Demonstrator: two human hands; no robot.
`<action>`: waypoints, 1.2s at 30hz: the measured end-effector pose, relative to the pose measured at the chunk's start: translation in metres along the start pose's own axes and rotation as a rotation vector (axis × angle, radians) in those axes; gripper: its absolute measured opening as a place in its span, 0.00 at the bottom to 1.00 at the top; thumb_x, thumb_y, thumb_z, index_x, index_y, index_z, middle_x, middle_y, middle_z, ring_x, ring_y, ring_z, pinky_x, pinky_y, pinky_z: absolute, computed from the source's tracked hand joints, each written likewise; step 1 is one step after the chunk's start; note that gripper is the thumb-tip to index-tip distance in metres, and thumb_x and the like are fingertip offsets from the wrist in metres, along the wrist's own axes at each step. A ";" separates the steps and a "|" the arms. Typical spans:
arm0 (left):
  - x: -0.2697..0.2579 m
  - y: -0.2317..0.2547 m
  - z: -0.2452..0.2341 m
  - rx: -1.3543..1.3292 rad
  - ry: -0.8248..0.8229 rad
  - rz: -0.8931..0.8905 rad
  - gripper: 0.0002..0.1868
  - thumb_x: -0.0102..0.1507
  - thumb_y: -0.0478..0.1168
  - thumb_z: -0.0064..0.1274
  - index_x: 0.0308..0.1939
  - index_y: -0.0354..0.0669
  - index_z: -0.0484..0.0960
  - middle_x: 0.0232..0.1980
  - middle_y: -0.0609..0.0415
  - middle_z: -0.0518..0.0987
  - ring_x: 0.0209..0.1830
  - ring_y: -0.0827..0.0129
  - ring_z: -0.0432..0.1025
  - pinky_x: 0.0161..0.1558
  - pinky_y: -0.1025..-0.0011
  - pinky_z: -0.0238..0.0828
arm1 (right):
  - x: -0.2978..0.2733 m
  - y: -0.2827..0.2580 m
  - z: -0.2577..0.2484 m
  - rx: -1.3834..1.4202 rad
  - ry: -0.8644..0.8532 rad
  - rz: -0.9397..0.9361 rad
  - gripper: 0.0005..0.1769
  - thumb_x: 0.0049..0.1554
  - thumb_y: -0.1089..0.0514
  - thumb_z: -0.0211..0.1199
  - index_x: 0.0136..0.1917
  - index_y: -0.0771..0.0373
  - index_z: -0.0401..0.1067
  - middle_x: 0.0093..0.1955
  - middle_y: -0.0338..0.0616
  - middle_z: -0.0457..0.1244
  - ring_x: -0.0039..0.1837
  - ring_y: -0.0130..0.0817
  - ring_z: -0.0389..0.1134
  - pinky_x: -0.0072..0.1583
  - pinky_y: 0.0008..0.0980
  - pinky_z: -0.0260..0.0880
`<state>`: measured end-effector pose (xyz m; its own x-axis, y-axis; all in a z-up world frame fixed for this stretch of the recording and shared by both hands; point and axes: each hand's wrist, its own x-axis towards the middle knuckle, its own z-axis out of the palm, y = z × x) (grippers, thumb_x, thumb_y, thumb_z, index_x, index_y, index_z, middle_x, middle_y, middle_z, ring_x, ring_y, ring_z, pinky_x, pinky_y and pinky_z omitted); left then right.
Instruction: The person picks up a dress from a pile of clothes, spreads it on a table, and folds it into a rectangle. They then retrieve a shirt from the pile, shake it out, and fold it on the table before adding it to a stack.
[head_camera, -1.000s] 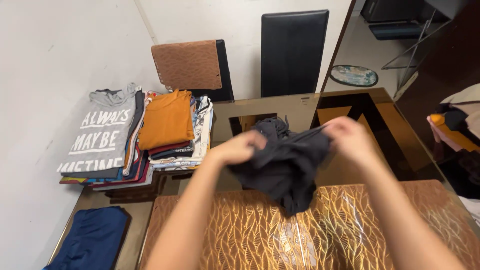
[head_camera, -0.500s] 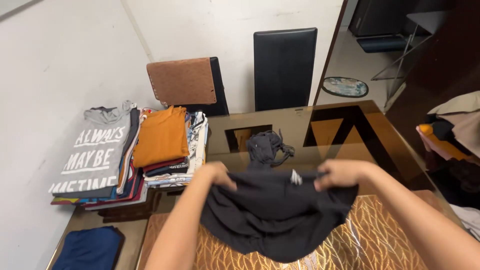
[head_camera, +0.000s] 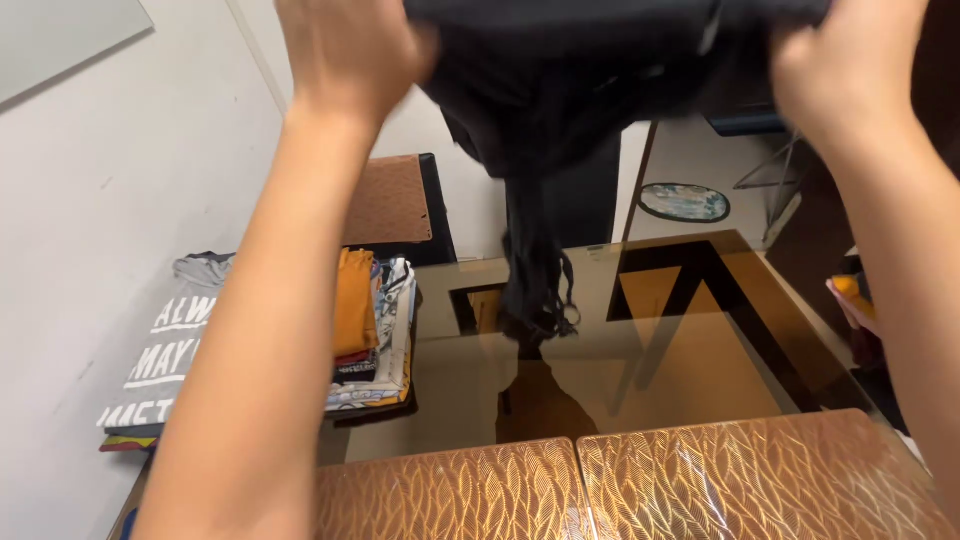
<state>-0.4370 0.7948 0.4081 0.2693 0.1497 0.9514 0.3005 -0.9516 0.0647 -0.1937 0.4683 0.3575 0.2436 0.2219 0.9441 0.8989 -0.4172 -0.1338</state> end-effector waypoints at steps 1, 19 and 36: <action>-0.011 0.017 -0.018 0.054 -0.153 0.201 0.06 0.64 0.43 0.59 0.40 0.47 0.81 0.32 0.48 0.82 0.33 0.53 0.77 0.38 0.55 0.74 | -0.010 -0.012 -0.013 0.058 -0.244 0.135 0.12 0.59 0.73 0.53 0.51 0.65 0.74 0.42 0.51 0.67 0.44 0.41 0.70 0.46 0.42 0.70; -0.391 0.160 0.017 -0.249 -1.220 -0.154 0.51 0.43 0.56 0.75 0.67 0.51 0.69 0.64 0.45 0.74 0.65 0.48 0.68 0.59 0.49 0.68 | -0.343 -0.041 0.017 0.577 -1.182 0.719 0.16 0.52 0.59 0.61 0.53 0.55 0.80 0.47 0.41 0.75 0.50 0.34 0.76 0.55 0.35 0.74; -0.376 0.116 0.051 -0.714 -1.088 -0.473 0.19 0.58 0.44 0.52 0.52 0.49 0.83 0.53 0.48 0.86 0.52 0.55 0.80 0.54 0.61 0.72 | -0.317 -0.054 0.000 0.602 -1.235 0.685 0.29 0.46 0.59 0.77 0.60 0.63 0.71 0.51 0.41 0.70 0.55 0.30 0.71 0.59 0.33 0.69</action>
<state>-0.4571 0.6418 0.0427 0.9443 0.3114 0.1063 0.1226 -0.6329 0.7645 -0.3189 0.4203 0.0658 0.5264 0.8389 -0.1385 0.4269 -0.4017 -0.8102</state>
